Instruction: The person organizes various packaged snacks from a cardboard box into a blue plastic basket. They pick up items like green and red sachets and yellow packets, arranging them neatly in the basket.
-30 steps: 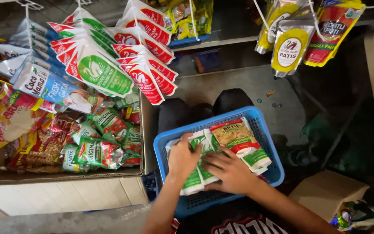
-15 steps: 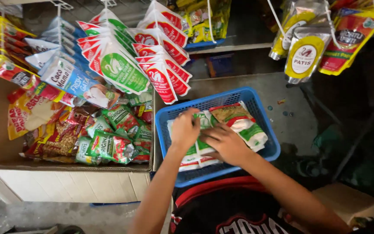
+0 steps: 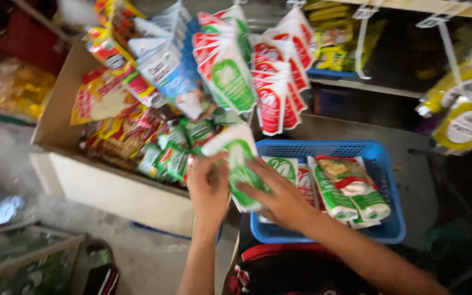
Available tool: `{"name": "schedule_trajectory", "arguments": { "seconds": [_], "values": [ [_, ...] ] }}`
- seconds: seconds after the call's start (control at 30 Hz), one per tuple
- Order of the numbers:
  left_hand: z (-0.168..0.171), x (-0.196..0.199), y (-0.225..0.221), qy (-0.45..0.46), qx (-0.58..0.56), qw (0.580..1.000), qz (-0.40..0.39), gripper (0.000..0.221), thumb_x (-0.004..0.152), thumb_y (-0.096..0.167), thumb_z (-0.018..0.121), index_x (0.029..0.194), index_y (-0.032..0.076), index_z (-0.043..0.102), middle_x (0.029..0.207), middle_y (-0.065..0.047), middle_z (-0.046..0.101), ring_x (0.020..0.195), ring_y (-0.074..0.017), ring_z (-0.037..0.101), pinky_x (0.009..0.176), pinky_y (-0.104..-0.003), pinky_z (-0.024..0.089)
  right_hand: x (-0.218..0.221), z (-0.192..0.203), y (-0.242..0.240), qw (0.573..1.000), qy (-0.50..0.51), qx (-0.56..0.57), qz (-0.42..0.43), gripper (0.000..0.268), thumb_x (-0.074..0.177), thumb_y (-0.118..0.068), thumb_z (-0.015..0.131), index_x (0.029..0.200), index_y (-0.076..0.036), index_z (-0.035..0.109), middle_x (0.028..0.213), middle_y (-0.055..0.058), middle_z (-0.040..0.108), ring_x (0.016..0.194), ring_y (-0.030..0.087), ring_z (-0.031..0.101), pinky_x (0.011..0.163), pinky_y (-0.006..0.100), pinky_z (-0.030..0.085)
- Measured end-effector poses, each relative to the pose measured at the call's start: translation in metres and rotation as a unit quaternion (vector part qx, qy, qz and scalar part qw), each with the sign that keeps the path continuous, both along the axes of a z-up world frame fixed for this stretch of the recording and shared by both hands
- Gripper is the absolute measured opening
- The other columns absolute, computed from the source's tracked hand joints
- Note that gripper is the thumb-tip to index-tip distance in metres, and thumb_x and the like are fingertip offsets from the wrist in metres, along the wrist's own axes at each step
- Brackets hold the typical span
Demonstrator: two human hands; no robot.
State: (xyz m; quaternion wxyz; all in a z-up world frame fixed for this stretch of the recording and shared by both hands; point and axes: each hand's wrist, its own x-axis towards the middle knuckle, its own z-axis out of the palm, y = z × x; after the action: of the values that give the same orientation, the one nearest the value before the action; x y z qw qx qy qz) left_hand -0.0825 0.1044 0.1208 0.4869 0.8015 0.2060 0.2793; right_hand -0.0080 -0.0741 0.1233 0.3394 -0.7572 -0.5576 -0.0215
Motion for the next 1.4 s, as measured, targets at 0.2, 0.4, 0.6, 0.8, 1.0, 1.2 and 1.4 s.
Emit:
{"name": "schedule_trajectory", "arguments": {
  "seconds": [0.2, 0.4, 0.6, 0.8, 1.0, 1.2, 1.4],
  "values": [
    [-0.105, -0.005, 0.087, 0.071, -0.173, 0.974, 0.125, 0.03, 0.088, 0.008, 0.079, 0.117, 0.006, 0.073, 0.09, -0.01, 0.064, 0.068, -0.018, 0.047, 0.059, -0.034, 0.039, 0.005, -0.093, 0.11, 0.993, 0.001, -0.1, 0.055, 0.054, 0.078, -0.005, 0.073, 0.131, -0.011, 0.063, 0.154, 0.023, 0.045, 0.139, 0.04, 0.051, 0.11, 0.042, 0.049],
    [-0.174, -0.017, 0.088, 0.126, 0.081, 0.988, 0.04, 0.058, 0.067, 0.013, 0.091, 0.121, 0.011, 0.071, 0.108, -0.015, 0.058, 0.09, -0.0284, 0.06, 0.079, -0.039, 0.052, -0.004, -0.163, 0.146, 0.882, 0.071, -0.447, 0.129, 0.048, 0.08, -0.009, 0.072, 0.129, -0.005, 0.068, 0.135, 0.023, 0.063, 0.12, 0.036, 0.066, 0.104, 0.044, 0.053],
    [-0.138, -0.003, 0.064, 0.251, 0.212, 0.944, -0.019, 0.062, 0.065, 0.024, 0.092, 0.123, 0.025, 0.072, 0.134, -0.016, 0.05, 0.124, -0.0399, 0.044, 0.101, -0.054, 0.037, -0.016, -0.179, 0.144, 0.795, 0.007, -0.594, 0.123, 0.042, 0.075, -0.022, 0.079, 0.115, -0.011, 0.075, 0.126, 0.016, 0.067, 0.125, 0.036, 0.058, 0.108, 0.073, 0.03],
    [-0.13, 0.004, 0.061, 0.261, 0.238, 0.934, -0.049, 0.061, 0.06, 0.017, 0.089, 0.118, 0.029, 0.076, 0.141, -0.016, 0.049, 0.127, -0.041, 0.044, 0.103, -0.054, 0.036, -0.019, -0.166, 0.128, 0.836, 0.031, -0.536, 0.114, 0.034, 0.082, -0.026, 0.07, 0.112, -0.014, 0.08, 0.122, 0.012, 0.074, 0.124, 0.033, 0.063, 0.116, 0.066, 0.031],
    [-0.083, 0.024, 0.046, 0.037, 0.083, 0.995, -0.025, 0.031, 0.083, 0.007, 0.077, 0.113, 0.009, 0.07, 0.114, -0.015, 0.069, 0.106, -0.0339, 0.066, 0.089, -0.042, 0.052, 0.013, -0.033, 0.052, 0.955, 0.179, -0.221, 0.085, 0.044, 0.087, -0.035, 0.073, 0.118, -0.004, 0.067, 0.121, 0.019, 0.066, 0.115, 0.038, 0.062, 0.101, 0.047, 0.048],
    [-0.031, 0.07, -0.053, 0.009, 0.026, 0.978, -0.205, 0.024, 0.082, 0.006, 0.076, 0.105, 0.003, 0.07, 0.095, -0.015, 0.071, 0.084, -0.0296, 0.071, 0.075, -0.04, 0.057, 0.052, 0.003, -0.062, 0.97, 0.203, -0.085, -0.106, 0.036, 0.083, -0.015, 0.074, 0.117, -0.004, 0.067, 0.117, 0.016, 0.069, 0.113, 0.037, 0.064, 0.096, 0.046, 0.051],
    [-0.034, 0.093, -0.151, 0.199, 0.003, 0.911, -0.36, 0.042, 0.083, 0.025, 0.076, 0.121, 0.009, 0.067, 0.092, -0.019, 0.073, 0.081, -0.0366, 0.072, 0.071, -0.047, 0.056, 0.056, -0.025, -0.16, 0.958, 0.163, -0.058, -0.226, 0.043, 0.072, -0.009, 0.073, 0.114, -0.003, 0.065, 0.119, 0.018, 0.067, 0.111, 0.038, 0.065, 0.094, 0.044, 0.054]
  ]
}}
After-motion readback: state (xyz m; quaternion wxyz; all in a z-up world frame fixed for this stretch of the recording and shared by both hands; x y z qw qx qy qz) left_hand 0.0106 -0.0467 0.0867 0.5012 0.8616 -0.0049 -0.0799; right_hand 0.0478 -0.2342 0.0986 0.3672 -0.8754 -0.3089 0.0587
